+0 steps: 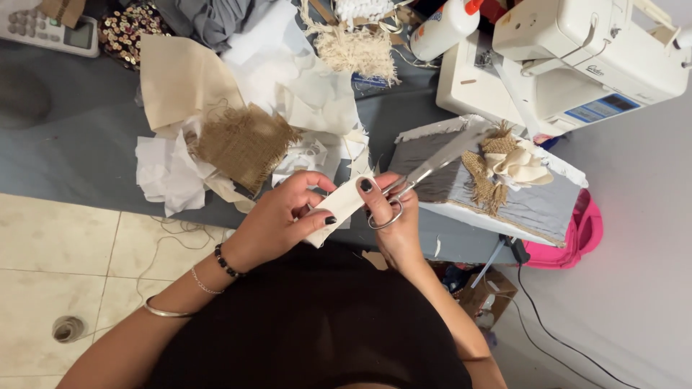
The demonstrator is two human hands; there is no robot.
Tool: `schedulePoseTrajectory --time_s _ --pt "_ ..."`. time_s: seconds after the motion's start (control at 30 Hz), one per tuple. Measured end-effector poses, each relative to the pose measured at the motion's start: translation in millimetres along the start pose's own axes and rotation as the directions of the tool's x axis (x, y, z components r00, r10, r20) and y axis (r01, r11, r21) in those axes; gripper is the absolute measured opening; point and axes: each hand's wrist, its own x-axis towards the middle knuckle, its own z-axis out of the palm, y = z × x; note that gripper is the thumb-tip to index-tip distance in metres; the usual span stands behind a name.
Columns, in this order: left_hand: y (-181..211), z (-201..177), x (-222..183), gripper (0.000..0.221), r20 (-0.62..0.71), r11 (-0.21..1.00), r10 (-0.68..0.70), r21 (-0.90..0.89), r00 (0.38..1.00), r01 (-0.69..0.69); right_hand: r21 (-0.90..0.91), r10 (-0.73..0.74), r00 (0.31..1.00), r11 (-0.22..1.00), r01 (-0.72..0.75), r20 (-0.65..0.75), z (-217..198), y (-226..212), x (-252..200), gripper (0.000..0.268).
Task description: Decorating a storage box with fabric, burlap, and artificial flowers using a glue gun and scissors
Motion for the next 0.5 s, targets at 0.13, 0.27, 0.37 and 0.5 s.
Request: schedulePoseTrajectory --time_s 0.13,0.27,0.37,0.5 --pt "-6.5 -6.8 -2.1 0.045 0.016 1.0 -0.016 -0.014 1.0 0.016 -0.004 -0.015 1.0 1.0 0.015 0.011 -12.9 8.8 4.3 0.021" --pt "-35.6 -21.5 -17.3 0.03 0.077 1.0 0.011 -0.007 0.997 -0.01 -0.125 -0.062 0.996 0.99 0.07 0.071 -33.0 20.6 10.7 0.016" --pt "-50.3 -41.8 -25.3 0.018 0.058 0.987 0.037 0.154 0.998 -0.045 -0.221 -0.06 0.989 0.971 0.089 0.132 -34.3 8.5 6.7 0.016" --pt "-67.1 -59.4 -37.0 0.022 -0.04 0.975 0.066 0.216 0.997 -0.056 -0.27 -0.047 0.978 0.957 0.102 0.205 -38.4 13.9 4.4 0.021"
